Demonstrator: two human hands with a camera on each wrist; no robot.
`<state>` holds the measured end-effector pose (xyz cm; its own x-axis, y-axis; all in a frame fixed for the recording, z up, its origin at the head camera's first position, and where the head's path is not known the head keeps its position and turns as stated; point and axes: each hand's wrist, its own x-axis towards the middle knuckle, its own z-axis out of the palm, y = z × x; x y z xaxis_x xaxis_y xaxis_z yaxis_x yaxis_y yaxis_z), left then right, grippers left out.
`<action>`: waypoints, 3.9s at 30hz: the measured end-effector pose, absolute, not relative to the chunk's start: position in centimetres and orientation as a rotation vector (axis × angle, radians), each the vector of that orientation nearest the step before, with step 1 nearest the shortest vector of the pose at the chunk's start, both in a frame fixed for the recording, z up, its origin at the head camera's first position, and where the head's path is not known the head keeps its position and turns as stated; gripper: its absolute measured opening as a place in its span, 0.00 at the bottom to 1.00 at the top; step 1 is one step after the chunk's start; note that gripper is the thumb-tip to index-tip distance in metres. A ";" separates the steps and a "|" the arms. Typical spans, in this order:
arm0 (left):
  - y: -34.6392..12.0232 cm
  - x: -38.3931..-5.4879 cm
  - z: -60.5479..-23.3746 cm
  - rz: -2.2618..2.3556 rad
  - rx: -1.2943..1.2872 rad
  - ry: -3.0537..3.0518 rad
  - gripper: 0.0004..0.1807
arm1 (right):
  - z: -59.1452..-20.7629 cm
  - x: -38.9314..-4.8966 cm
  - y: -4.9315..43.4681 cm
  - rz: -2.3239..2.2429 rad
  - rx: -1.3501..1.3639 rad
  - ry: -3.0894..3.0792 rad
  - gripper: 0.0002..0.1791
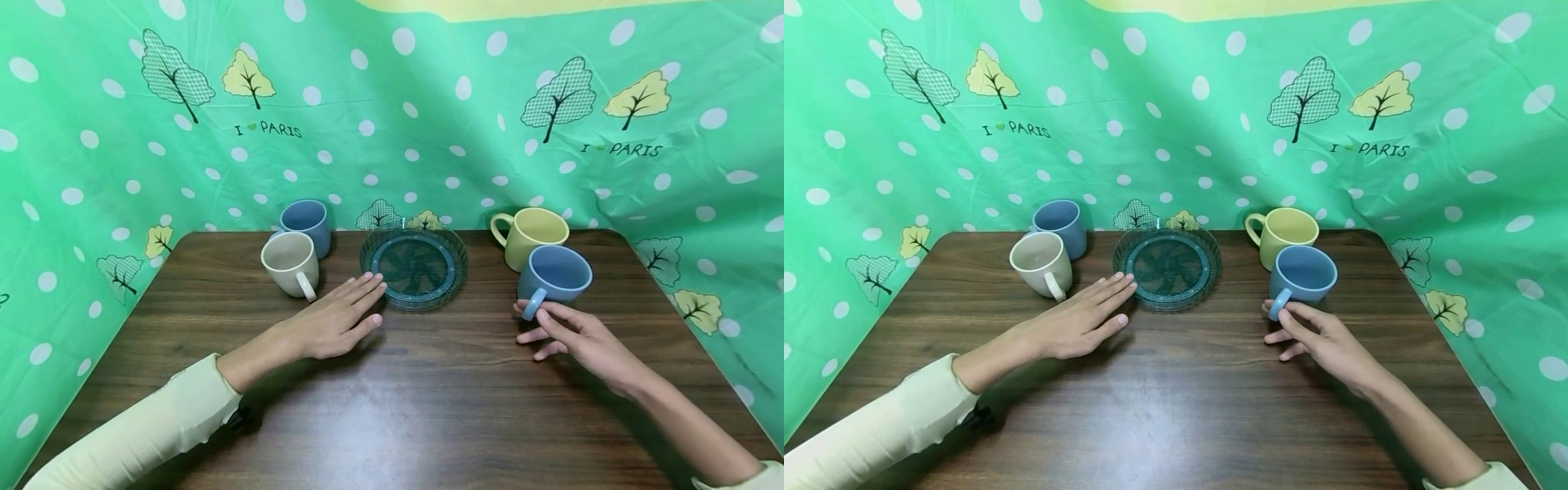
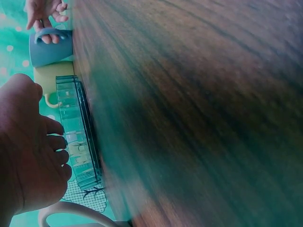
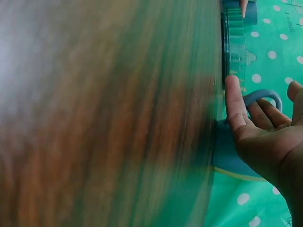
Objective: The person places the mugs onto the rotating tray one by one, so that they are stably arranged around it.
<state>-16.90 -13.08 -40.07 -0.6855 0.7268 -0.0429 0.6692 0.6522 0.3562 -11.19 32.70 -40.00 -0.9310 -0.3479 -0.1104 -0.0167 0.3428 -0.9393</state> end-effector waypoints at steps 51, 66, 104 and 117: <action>-13.0 -16.5 -39.8 0.473 1.116 2.657 0.38 | -40.6 -9.5 29.7 -1.985 0.064 2.423 0.18; -13.3 -16.6 -40.0 0.456 1.113 2.669 0.38 | -41.3 -9.0 31.0 -1.990 -0.046 2.477 0.15; -13.5 -16.7 -40.1 0.427 1.103 2.674 0.39 | -40.6 -10.8 31.4 -1.812 -0.446 2.539 0.14; -13.4 -16.7 -39.9 0.424 1.104 2.676 0.38 | -40.3 -11.8 31.5 -1.830 -0.482 2.530 0.14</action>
